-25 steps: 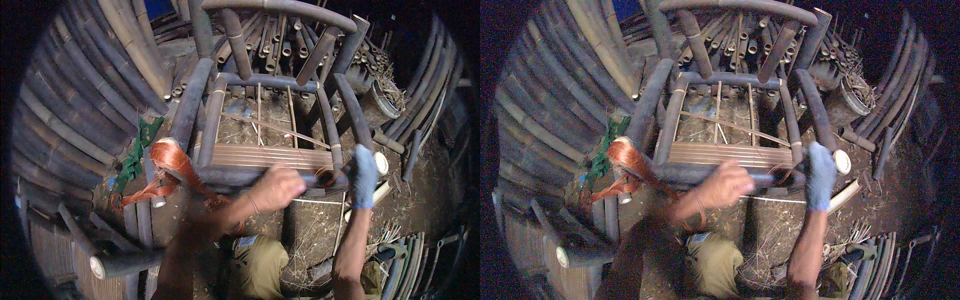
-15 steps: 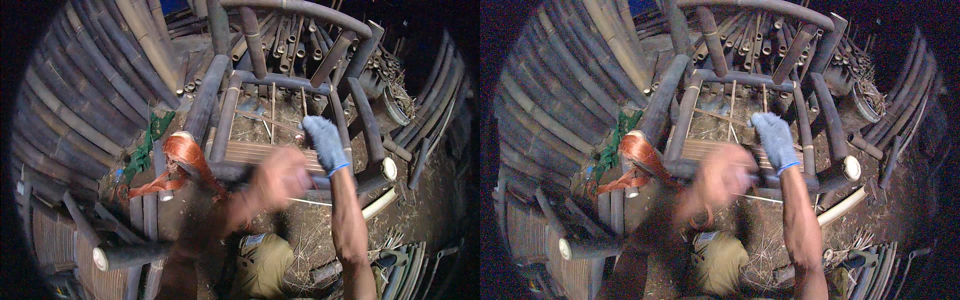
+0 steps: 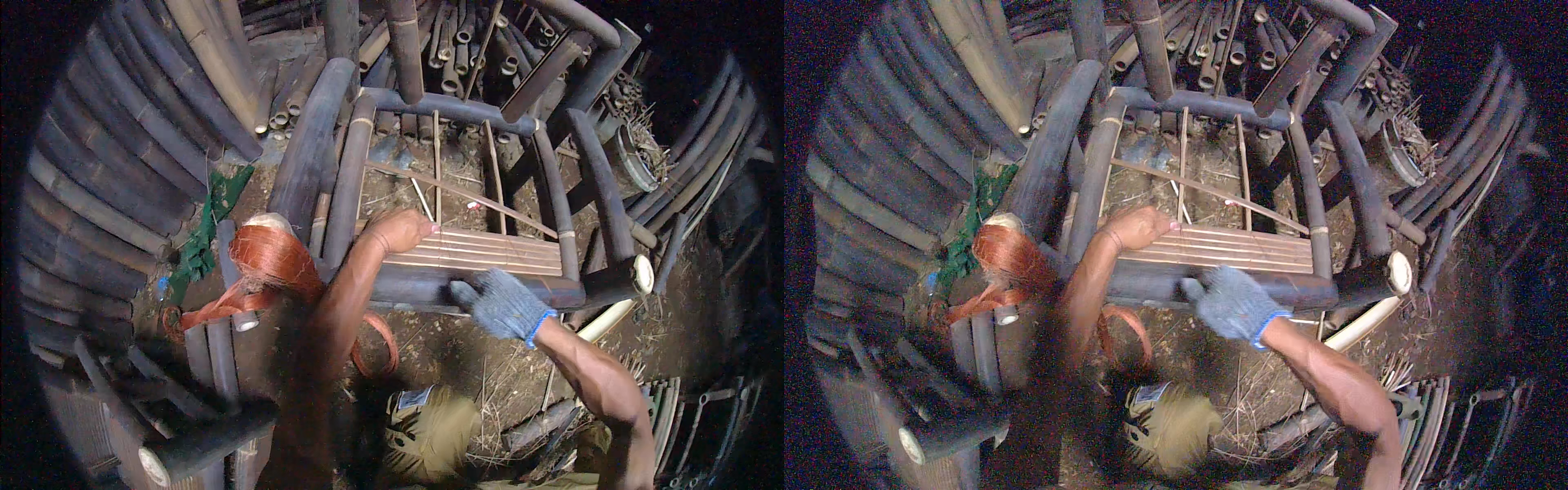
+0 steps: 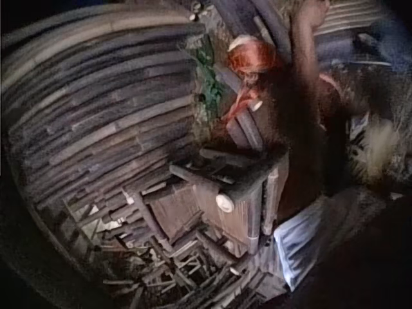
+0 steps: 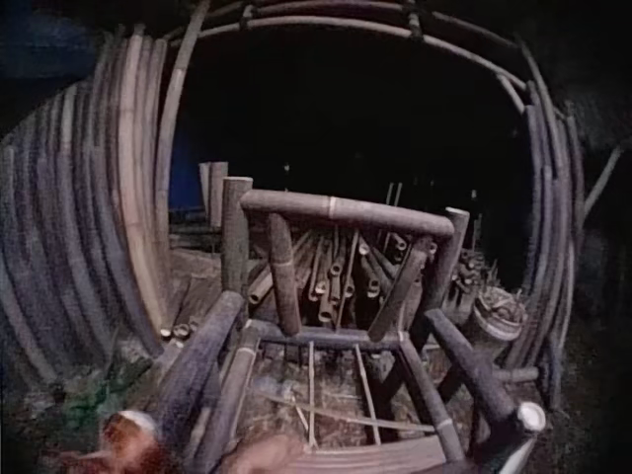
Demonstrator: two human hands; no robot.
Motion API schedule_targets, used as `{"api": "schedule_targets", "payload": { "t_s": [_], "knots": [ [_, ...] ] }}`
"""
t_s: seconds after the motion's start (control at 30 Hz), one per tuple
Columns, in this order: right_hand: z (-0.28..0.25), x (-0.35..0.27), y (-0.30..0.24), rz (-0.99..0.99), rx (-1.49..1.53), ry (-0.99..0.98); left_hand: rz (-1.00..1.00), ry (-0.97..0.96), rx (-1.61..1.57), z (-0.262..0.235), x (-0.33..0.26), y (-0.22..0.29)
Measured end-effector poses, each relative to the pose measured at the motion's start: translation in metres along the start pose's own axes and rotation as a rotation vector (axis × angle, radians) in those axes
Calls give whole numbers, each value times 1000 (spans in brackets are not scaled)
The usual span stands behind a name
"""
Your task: The person is constructing the seat of a bamboo chair, splitting thin bamboo strips with a machete and weaving them onto the chair frame.
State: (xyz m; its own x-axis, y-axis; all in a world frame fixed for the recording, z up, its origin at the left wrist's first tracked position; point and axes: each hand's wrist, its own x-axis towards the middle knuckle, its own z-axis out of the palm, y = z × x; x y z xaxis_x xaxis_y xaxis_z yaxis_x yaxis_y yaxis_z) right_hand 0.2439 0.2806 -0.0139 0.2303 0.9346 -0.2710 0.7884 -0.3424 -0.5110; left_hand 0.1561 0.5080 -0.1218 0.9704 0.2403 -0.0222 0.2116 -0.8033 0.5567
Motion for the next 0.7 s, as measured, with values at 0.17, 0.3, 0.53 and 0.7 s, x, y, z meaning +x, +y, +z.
{"api": "schedule_targets", "payload": {
  "t_s": [0.17, 0.3, 0.53, 0.7],
  "knots": [
    [-3, -28, 6, -2, 274, 104, -12, 44, -138, -17, -13, -5],
    [17, -36, 39, -62, 243, 202, 37, 266, 2, -16, -7, -5],
    [2, 20, 106, -74, 9, 1084, -93, 665, 522, -11, 31, -4],
    [-14, 56, 131, 19, -287, 1111, -451, 277, 302, -40, 23, 35]
  ]
}}
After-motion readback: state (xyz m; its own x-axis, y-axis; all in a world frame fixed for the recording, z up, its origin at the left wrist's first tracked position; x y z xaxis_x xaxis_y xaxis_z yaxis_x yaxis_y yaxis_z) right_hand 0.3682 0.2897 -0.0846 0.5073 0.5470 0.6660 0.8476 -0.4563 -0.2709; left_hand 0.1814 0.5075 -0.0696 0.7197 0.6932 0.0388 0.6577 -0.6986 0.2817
